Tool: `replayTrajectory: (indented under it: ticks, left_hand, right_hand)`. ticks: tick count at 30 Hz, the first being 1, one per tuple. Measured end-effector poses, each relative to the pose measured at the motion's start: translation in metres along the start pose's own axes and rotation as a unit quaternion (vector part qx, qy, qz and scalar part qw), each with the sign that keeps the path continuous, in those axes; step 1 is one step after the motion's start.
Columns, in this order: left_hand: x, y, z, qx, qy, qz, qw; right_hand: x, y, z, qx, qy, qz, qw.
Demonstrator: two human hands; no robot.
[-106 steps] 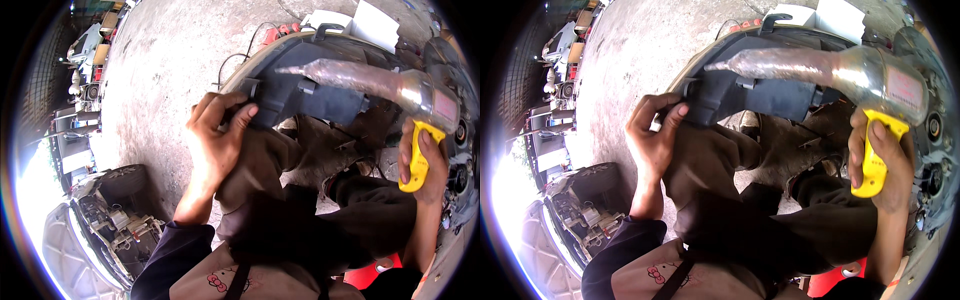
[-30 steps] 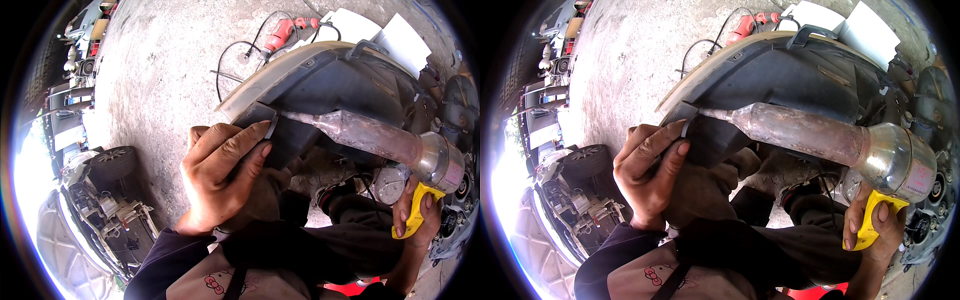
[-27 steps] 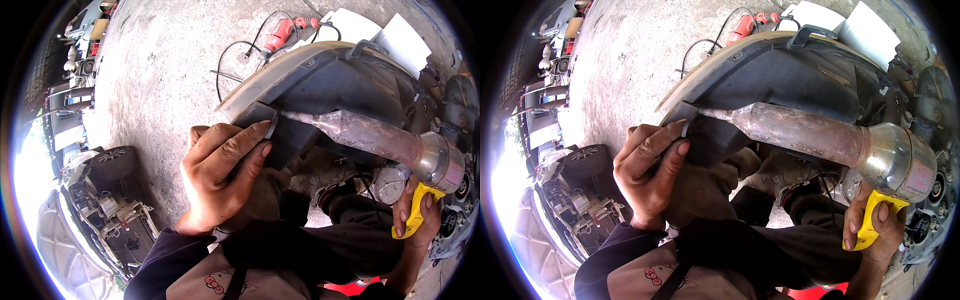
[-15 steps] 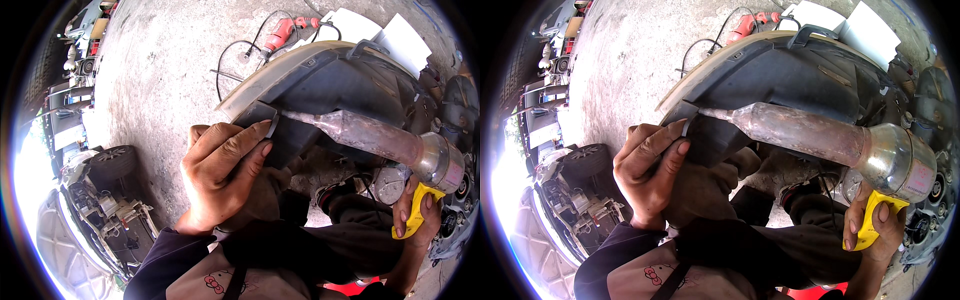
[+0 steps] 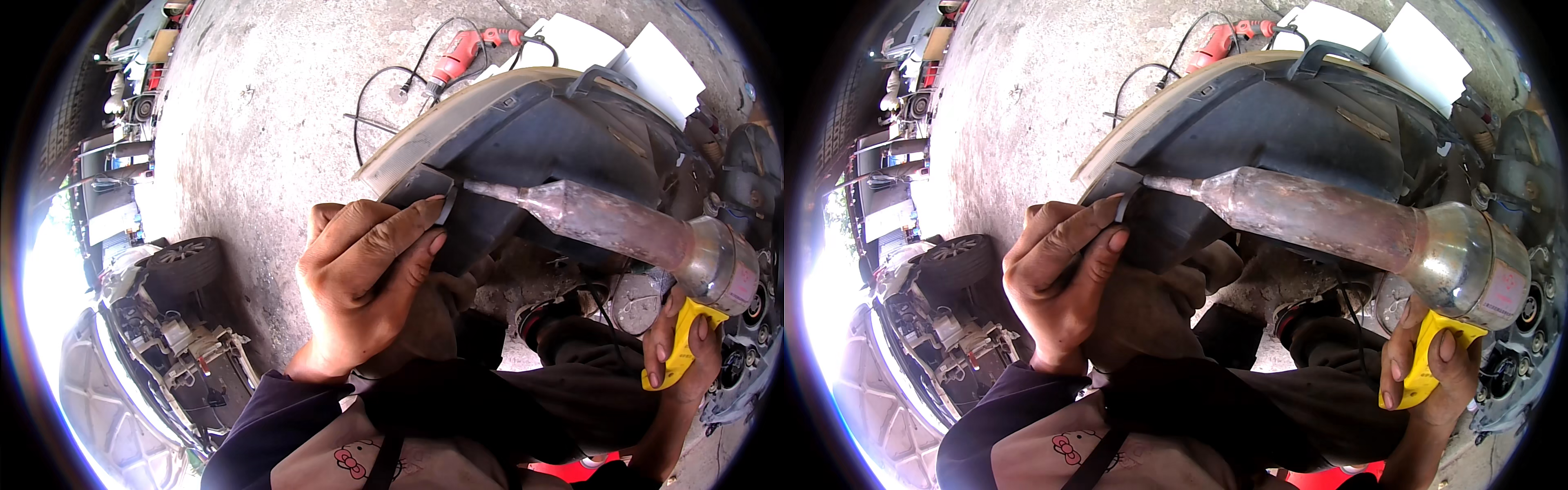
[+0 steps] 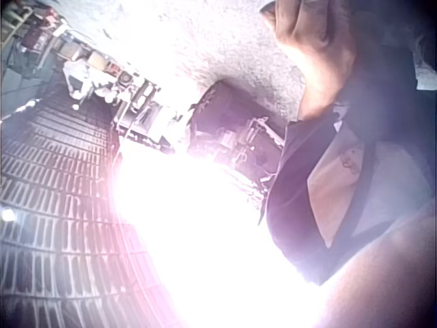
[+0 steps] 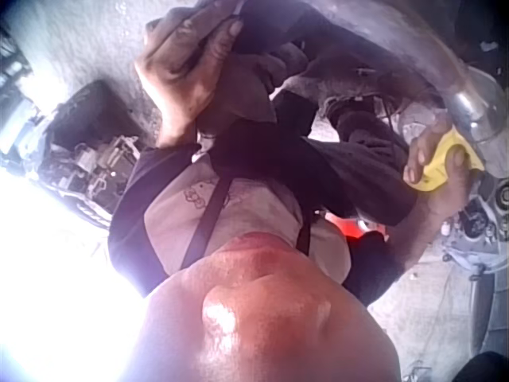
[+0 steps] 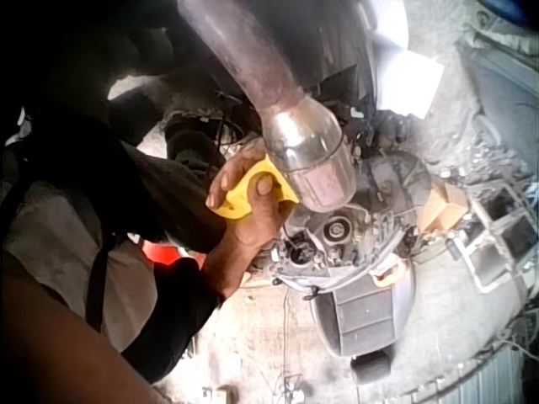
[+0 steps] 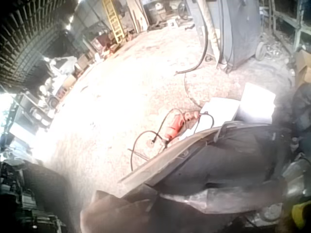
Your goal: The person sits on the floor of a workshop and uses a yellow heat gun to apply heat to a black plastic car bumper. They repeatedly heat specific areas and use a metal rod to press and shape the softened plastic.
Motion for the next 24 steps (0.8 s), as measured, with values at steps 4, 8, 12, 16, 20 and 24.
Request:
replayTrajectory:
  ticks: [4,8,12,16,20,24]
  left_hand:
    - [0.0001,0.0007,0.0003,0.001,0.002,-0.002,1.000]
    - [-0.0001,0.0012,0.0012,0.001,0.005,-0.005,1.000]
    - [-0.0006,0.0009,0.0008,0.002,0.004,-0.010,1.000]
    - [0.0003,0.0016,0.0004,0.001,0.004,-0.009,1.000]
    - [0.0004,0.0022,0.0003,0.001,0.003,-0.013,1.000]
    - [0.0002,0.0009,0.0001,0.001,0.005,-0.007,1.000]
  right_hand:
    - [-0.0001,0.0001,-0.0005,-0.001,-0.005,-0.002,1.000]
    - [0.0026,0.0011,0.0020,-0.029,-0.042,-0.022,0.998]
    - [0.0026,0.0012,0.0029,-0.037,-0.056,-0.027,0.997]
    - [0.0030,0.0010,0.0004,-0.029,-0.063,-0.021,0.997]
    - [0.0027,0.0011,-0.0004,-0.026,-0.063,-0.020,0.997]
    - [0.0028,0.0006,-0.0014,-0.022,-0.064,-0.016,0.998]
Point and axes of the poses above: each hand's wrist, its own x-axis towards the middle knuckle, its own z-axis out of the palm, y = z × x, the point moved 1 cm from there along x, towards the middle knuckle, and after that the axes turned 10 degrees about y, right-handed, at the moved point
